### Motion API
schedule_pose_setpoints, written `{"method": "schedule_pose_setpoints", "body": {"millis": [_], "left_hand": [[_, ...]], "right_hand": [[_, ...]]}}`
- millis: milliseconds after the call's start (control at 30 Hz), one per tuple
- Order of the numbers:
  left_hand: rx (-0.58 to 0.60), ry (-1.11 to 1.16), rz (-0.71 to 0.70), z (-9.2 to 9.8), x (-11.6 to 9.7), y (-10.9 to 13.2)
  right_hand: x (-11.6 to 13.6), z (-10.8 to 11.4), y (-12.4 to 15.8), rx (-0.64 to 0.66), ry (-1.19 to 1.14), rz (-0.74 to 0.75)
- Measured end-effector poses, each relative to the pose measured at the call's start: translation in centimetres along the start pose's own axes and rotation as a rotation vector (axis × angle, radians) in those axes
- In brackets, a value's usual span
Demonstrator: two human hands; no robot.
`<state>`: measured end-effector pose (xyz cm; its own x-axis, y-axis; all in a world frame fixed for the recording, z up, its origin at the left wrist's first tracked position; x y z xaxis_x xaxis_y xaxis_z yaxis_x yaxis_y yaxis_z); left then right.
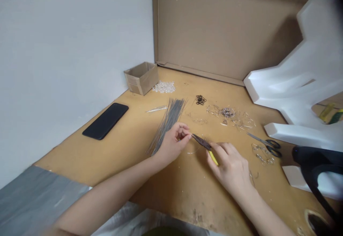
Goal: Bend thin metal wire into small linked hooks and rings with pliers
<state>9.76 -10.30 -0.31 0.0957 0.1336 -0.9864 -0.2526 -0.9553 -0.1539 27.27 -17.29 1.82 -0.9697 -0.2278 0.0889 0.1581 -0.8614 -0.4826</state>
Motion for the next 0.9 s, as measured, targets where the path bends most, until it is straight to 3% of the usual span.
{"method": "schedule_pose_setpoints", "body": {"millis": [167, 333, 433, 700, 900], "left_hand": [[-0.006, 0.189, 0.151, 0.5, 0.0, -1.0], [0.032, 0.322, 0.249, 0.8, 0.2, -1.2], [0.055, 0.395, 0.308, 0.6, 0.1, -1.1], [0.054, 0.481, 0.423, 0.4, -0.8, -1.1], [0.102, 0.444, 0.386, 0.5, -0.2, -1.0]], "right_hand": [[-0.6, -0.3, -0.1, 0.048, -0.343, -0.089], [-1.7, -0.8, -0.2, 0.044, -0.744, -0.436], [-1.9, -1.1, -0.4, 0.076, -0.927, -0.540], [-1.8, -1.2, -0.5, 0.104, -0.996, -0.551], [-1.9, -1.3, -0.4, 0.116, -1.019, -0.564]]}}
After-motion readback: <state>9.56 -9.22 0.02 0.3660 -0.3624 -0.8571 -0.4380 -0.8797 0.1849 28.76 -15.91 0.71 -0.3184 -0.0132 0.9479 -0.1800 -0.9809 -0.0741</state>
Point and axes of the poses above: each hand's wrist, its own y-axis away from the middle knuckle, its own z-axis out of the back of the hand, x = y × z, the point moved 1 cm from there along -y, towards the middle knuckle, and after that the axes turned 3 degrees about -z, right-handed, at the moved point
